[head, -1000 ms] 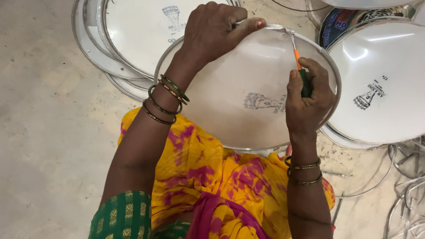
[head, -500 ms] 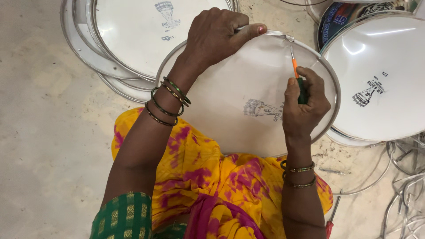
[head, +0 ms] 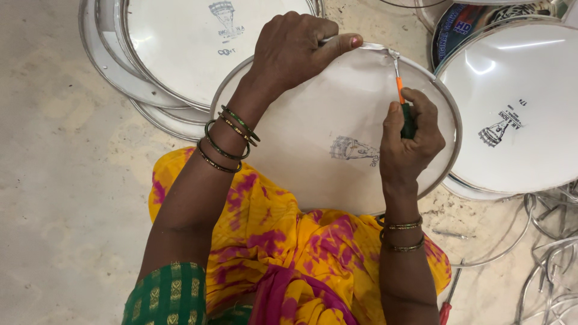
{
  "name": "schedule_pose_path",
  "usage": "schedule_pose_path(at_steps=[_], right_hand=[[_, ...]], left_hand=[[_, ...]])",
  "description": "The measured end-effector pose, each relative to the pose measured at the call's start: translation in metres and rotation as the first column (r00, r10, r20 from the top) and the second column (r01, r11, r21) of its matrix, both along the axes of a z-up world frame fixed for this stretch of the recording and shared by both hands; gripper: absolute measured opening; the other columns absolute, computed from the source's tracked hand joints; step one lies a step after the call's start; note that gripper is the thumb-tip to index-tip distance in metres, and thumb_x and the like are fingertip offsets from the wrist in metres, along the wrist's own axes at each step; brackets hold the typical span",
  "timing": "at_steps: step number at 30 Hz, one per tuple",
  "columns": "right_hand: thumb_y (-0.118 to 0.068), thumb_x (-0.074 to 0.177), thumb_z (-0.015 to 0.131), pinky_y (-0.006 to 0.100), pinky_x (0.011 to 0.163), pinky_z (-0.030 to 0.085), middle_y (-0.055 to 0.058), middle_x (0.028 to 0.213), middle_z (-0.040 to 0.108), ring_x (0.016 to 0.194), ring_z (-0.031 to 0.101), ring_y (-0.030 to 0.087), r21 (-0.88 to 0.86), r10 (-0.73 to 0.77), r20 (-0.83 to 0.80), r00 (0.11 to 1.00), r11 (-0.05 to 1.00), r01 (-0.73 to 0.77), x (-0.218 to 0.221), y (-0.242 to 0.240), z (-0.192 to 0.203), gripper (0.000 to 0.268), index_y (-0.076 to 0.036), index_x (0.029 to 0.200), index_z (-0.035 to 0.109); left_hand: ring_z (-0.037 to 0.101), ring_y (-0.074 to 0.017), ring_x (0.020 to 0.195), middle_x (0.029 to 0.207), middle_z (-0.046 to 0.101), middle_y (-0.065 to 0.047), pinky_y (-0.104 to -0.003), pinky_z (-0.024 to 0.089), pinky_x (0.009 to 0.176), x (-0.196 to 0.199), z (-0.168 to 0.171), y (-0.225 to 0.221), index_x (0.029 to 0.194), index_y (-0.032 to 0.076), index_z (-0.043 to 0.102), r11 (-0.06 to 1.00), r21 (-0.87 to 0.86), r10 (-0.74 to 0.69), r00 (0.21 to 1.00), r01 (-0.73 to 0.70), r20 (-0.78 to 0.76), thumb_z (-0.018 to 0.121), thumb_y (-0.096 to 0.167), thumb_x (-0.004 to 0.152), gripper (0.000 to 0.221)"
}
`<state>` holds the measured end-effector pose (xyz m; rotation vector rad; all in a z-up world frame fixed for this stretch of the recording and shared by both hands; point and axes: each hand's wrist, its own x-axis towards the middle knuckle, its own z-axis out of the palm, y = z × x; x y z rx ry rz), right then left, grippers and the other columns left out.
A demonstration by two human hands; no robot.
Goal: The person uses an orange handled tool to scrape material from the edge of a white drum head, then uses a pair of pliers to cut and remove a metal ring from the head, before repeating the scraping action and clearing debris from several heads.
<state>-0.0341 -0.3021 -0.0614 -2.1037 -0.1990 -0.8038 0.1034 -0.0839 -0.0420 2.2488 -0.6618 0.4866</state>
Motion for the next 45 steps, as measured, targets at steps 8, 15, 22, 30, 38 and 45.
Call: schedule_pose_path(at_steps=[8,15,22,30,38,45], right_hand=[[0.0,0.112,0.066,0.02,0.061,0.042,0.001,0.08,0.061,0.067,0.054,0.004,0.067,-0.123,0.097,0.988,0.991,0.117,0.014,0.015,-0.023,0.021,-0.002,0.133,0.063],[-0.006,0.108,0.068,0.021,0.06,0.041,0.0,0.075,0.061,0.067,0.054,0.004,0.209,-0.086,-0.093,0.992,0.972,0.104,0.032,0.01,-0.018,0.024,0.0,0.131,0.069],[-0.015,0.1,0.072,0.02,0.05,0.042,-0.003,0.071,0.063,0.059,0.055,0.003,0.231,0.045,-0.403,0.914,0.972,0.054,0.035,0.007,-0.022,0.025,-0.004,0.122,0.073],[-0.023,0.101,0.07,0.022,0.051,0.045,-0.001,0.068,0.063,0.06,0.058,0.003,0.172,0.239,-0.576,0.782,0.97,-0.17,0.038,0.062,-0.067,0.024,-0.007,0.118,0.074],[-0.025,0.103,0.063,0.029,0.066,0.05,0.006,0.079,0.07,0.072,0.066,0.011,0.002,0.258,-0.613,0.746,0.946,-0.325,0.075,0.105,-0.099,0.026,-0.006,0.119,0.073],[-0.022,0.105,0.061,0.031,0.074,0.056,0.01,0.09,0.074,0.078,0.071,0.013,0.081,0.276,-0.587,0.761,0.955,-0.284,0.076,0.123,-0.142,0.03,-0.002,0.127,0.068]], left_hand=[[0.05,-0.0313,0.043,0.048,0.052,-0.009,-0.045,0.038,0.045,-0.002,-0.008,-0.007,0.057,0.009,0.056,1.0,0.016,0.004,1.0,-0.004,0.01,0.06,0.062,0.101,0.069],[0.064,-0.0369,0.055,0.06,0.063,-0.016,-0.048,0.049,0.053,-0.041,-0.048,-0.04,0.077,0.007,0.069,0.996,-0.082,0.009,0.988,-0.022,-0.152,0.057,0.053,0.102,0.053],[0.067,-0.0409,0.066,0.071,0.067,-0.021,-0.047,0.052,0.059,-0.082,-0.104,-0.025,0.094,0.0,0.071,0.941,-0.239,0.164,0.939,-0.241,-0.301,0.06,0.049,0.099,0.05],[0.067,-0.0484,0.091,0.095,0.071,-0.027,-0.053,0.052,0.076,-0.108,-0.19,0.043,0.122,0.0,0.062,0.815,-0.006,0.429,0.611,-0.579,-0.666,0.053,0.045,0.108,0.048],[0.052,-0.0419,0.138,0.15,0.053,-0.025,-0.044,0.047,0.108,-0.111,-0.213,0.038,0.156,0.006,0.036,0.787,-0.403,0.199,0.81,-0.468,-0.552,0.047,0.005,0.107,0.05],[0.052,-0.0409,0.14,0.153,0.051,-0.024,-0.043,0.047,0.111,-0.11,-0.214,0.038,0.157,0.008,0.037,0.796,-0.368,0.236,0.806,-0.48,-0.542,0.048,0.002,0.107,0.052]])
